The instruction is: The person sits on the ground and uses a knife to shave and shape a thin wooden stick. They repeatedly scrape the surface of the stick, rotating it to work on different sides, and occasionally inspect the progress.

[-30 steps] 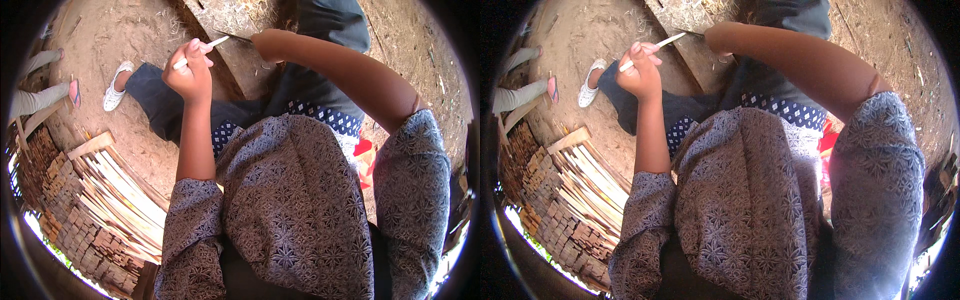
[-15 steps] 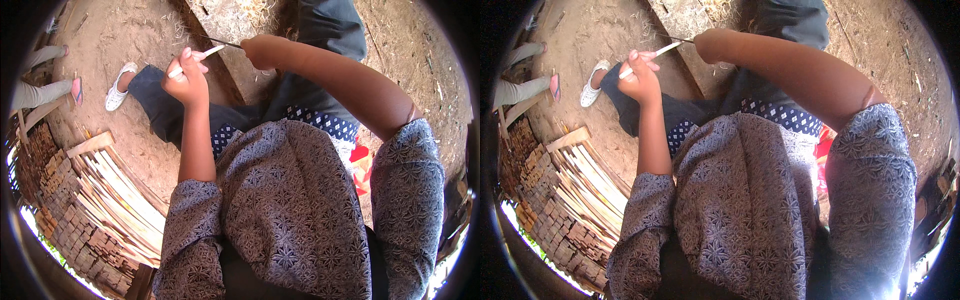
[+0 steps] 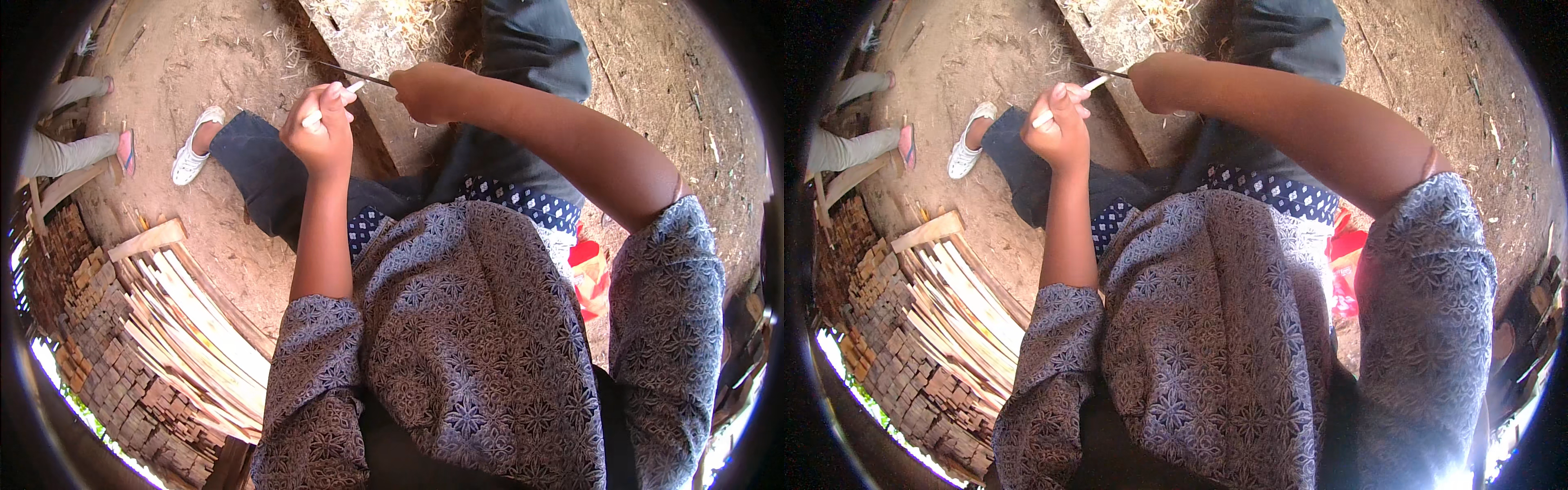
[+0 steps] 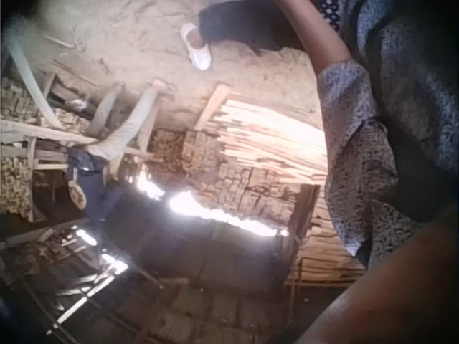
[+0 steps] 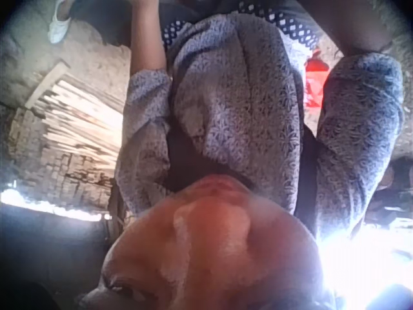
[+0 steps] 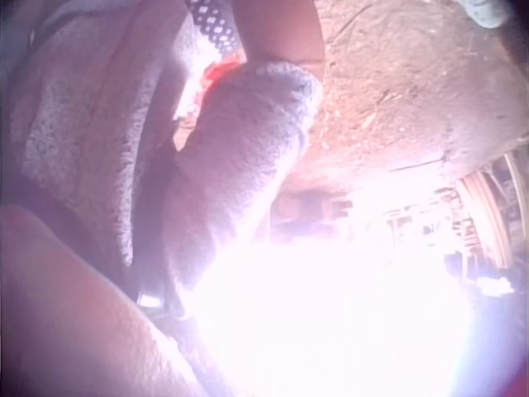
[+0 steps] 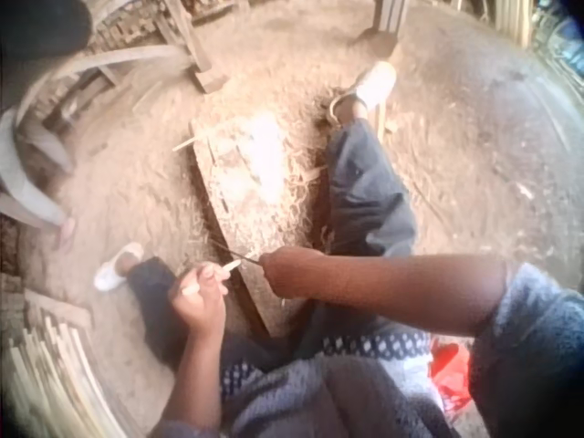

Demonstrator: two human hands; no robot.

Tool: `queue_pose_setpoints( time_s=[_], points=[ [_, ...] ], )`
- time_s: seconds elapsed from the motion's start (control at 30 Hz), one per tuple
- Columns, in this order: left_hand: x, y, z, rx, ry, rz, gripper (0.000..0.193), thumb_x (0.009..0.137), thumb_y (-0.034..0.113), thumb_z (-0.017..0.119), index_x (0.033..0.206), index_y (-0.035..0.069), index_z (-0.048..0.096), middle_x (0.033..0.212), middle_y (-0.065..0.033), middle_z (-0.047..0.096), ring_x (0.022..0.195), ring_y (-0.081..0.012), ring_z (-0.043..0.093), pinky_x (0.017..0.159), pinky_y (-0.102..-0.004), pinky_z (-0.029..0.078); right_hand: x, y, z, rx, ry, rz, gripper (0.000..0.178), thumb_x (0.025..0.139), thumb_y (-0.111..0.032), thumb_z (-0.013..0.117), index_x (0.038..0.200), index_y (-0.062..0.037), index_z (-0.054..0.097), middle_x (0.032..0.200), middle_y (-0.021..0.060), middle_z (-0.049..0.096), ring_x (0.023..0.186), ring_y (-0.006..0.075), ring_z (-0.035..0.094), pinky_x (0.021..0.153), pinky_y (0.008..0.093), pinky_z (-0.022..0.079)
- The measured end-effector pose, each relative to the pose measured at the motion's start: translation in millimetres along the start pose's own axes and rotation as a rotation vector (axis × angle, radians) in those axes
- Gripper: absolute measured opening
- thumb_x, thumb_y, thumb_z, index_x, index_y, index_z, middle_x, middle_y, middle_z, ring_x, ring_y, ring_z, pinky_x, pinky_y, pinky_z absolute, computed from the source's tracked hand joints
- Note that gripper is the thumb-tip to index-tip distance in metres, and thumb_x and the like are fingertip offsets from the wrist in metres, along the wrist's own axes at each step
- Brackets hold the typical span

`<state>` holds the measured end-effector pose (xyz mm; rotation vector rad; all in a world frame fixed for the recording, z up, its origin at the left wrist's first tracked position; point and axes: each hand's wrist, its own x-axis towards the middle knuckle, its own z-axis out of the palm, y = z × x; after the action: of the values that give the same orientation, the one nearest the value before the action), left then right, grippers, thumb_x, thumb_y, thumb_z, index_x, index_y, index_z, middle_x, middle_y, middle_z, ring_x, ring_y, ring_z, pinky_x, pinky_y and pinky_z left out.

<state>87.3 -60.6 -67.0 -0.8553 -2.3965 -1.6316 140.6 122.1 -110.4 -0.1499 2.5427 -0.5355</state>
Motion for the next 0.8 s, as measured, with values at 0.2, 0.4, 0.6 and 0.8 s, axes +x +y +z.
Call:
queue_pose_setpoints(
  time_s=[0.2, 0.4, 0.6, 0.8],
  points=[
    [6, 0, 8, 0.041, -0.090, 0.174, 0.046, 0.106, 0.031, 0.053, 0.076, -0.002, 0.065, 0.070, -0.0080, 0.068, 0.054, -0.0109, 0.059, 0.051, -0.0256, 0.045, -8, 16, -7, -0.134, -0.184, 0.078, 0.025, 0.085, -0.008, 0.064, 0.107, 0.0018, 0.068, 0.100, 0.0216, 0.073, 0.096, 0.0400, 0.072, 0.078, 0.0498, 0.057],
    [-6, -7, 6, -0.075, -0.098, 0.165, 0.051, 0.108, 0.035, 0.049, 0.075, -0.001, 0.062, 0.071, -0.0065, 0.066, 0.055, -0.0103, 0.055, 0.053, -0.0248, 0.043, 4, 9, -11, -0.022, -0.053, 0.005, 0.023, 0.094, -0.009, 0.057, 0.113, 0.0027, 0.060, 0.099, 0.0246, 0.071, 0.095, 0.0411, 0.071, 0.079, 0.0494, 0.056],
    [-2, -3, 5, -0.044, -0.128, 0.193, 0.053, 0.108, 0.039, 0.046, 0.074, 0.000, 0.061, 0.071, -0.0064, 0.065, 0.056, -0.0100, 0.054, 0.053, -0.0251, 0.042, 9, 15, -3, -0.149, -0.167, 0.062, 0.025, 0.092, -0.012, 0.062, 0.113, 0.0012, 0.061, 0.100, 0.0241, 0.071, 0.097, 0.0403, 0.070, 0.080, 0.0490, 0.055],
    [-2, -7, 2, -0.013, -0.111, 0.188, 0.056, 0.108, 0.042, 0.043, 0.073, 0.002, 0.058, 0.070, -0.0058, 0.065, 0.055, -0.0109, 0.054, 0.053, -0.0260, 0.043, 22, 19, -12, -0.228, -0.149, -0.071, 0.027, 0.089, -0.008, 0.062, 0.114, 0.0011, 0.061, 0.101, 0.0236, 0.071, 0.097, 0.0397, 0.071, 0.081, 0.0482, 0.055]
  ],
)
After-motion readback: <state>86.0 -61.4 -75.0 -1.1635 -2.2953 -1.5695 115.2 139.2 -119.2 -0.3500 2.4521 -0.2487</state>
